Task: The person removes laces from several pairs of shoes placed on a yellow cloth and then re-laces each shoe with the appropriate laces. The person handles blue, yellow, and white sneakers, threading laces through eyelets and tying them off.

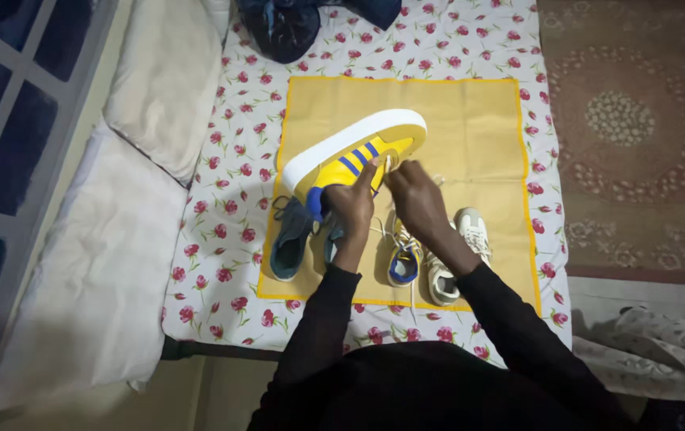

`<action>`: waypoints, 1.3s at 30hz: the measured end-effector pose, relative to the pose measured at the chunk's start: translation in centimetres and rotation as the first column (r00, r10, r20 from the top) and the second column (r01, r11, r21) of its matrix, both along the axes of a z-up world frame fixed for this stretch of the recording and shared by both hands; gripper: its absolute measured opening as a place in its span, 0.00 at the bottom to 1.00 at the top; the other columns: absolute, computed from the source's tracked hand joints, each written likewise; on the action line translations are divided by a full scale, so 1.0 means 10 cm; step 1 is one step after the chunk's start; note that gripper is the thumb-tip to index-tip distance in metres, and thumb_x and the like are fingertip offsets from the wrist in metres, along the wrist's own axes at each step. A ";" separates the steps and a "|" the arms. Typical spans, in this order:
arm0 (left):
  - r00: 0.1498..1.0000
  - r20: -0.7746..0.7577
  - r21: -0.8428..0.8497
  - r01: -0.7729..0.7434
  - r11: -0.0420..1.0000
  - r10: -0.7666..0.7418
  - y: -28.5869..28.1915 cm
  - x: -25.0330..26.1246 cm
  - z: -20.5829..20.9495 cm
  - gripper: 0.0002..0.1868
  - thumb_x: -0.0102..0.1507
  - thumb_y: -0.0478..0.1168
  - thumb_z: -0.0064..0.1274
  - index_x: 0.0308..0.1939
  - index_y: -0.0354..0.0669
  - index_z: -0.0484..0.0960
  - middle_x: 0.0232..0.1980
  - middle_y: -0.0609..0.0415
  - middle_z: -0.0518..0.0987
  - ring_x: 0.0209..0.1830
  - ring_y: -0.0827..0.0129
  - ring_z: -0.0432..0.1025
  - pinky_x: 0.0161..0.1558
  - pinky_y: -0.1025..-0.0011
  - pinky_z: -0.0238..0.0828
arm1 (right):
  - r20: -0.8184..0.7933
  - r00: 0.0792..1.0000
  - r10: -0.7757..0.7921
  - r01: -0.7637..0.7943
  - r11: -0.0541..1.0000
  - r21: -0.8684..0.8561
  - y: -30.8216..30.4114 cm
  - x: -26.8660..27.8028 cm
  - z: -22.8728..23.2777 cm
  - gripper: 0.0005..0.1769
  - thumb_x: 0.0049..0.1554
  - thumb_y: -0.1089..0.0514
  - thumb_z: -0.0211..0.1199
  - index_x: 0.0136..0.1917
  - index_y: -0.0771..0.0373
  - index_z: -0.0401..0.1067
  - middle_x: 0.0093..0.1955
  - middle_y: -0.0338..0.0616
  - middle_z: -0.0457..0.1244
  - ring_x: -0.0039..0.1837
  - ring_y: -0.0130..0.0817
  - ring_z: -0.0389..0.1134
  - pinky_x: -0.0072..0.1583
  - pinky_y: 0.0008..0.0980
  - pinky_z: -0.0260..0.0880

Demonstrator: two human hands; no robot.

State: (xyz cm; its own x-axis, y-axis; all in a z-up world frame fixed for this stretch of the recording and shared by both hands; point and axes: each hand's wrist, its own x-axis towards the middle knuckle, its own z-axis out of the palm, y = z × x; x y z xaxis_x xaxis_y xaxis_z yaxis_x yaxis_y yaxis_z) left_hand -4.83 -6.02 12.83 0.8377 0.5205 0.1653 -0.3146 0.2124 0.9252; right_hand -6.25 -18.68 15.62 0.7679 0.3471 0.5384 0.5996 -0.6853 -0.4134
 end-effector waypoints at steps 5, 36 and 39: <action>0.998 -0.054 0.036 -0.007 0.999 0.009 0.04 0.05 -0.21 0.12 0.60 0.34 0.67 0.38 0.26 0.83 0.37 0.55 0.84 0.32 0.77 0.73 0.34 0.74 0.70 | -0.349 0.933 0.092 0.025 0.948 0.317 -0.07 -0.06 0.21 0.11 0.62 0.60 0.60 0.42 0.72 0.71 0.41 0.51 0.59 0.41 0.43 0.64 0.44 0.39 0.62; 0.805 -0.591 0.580 0.385 0.718 0.046 0.13 -0.33 -2.62 0.26 0.57 0.43 0.63 0.57 0.35 0.78 0.55 0.40 0.81 0.54 0.51 0.76 0.52 0.59 0.74 | -0.145 0.989 0.023 0.009 0.976 0.217 -0.62 -0.10 0.93 0.07 0.66 0.61 0.64 0.48 0.67 0.77 0.54 0.50 0.63 0.60 0.41 0.63 0.61 0.39 0.63; 0.715 -0.699 0.500 0.488 0.716 0.001 -0.01 -0.64 -2.71 0.25 0.57 0.44 0.62 0.56 0.36 0.79 0.54 0.40 0.81 0.54 0.49 0.76 0.52 0.59 0.74 | -0.246 0.969 -0.032 0.099 0.959 0.267 -0.72 -0.18 0.75 0.07 0.66 0.61 0.64 0.49 0.67 0.77 0.48 0.47 0.65 0.51 0.34 0.65 0.54 0.34 0.64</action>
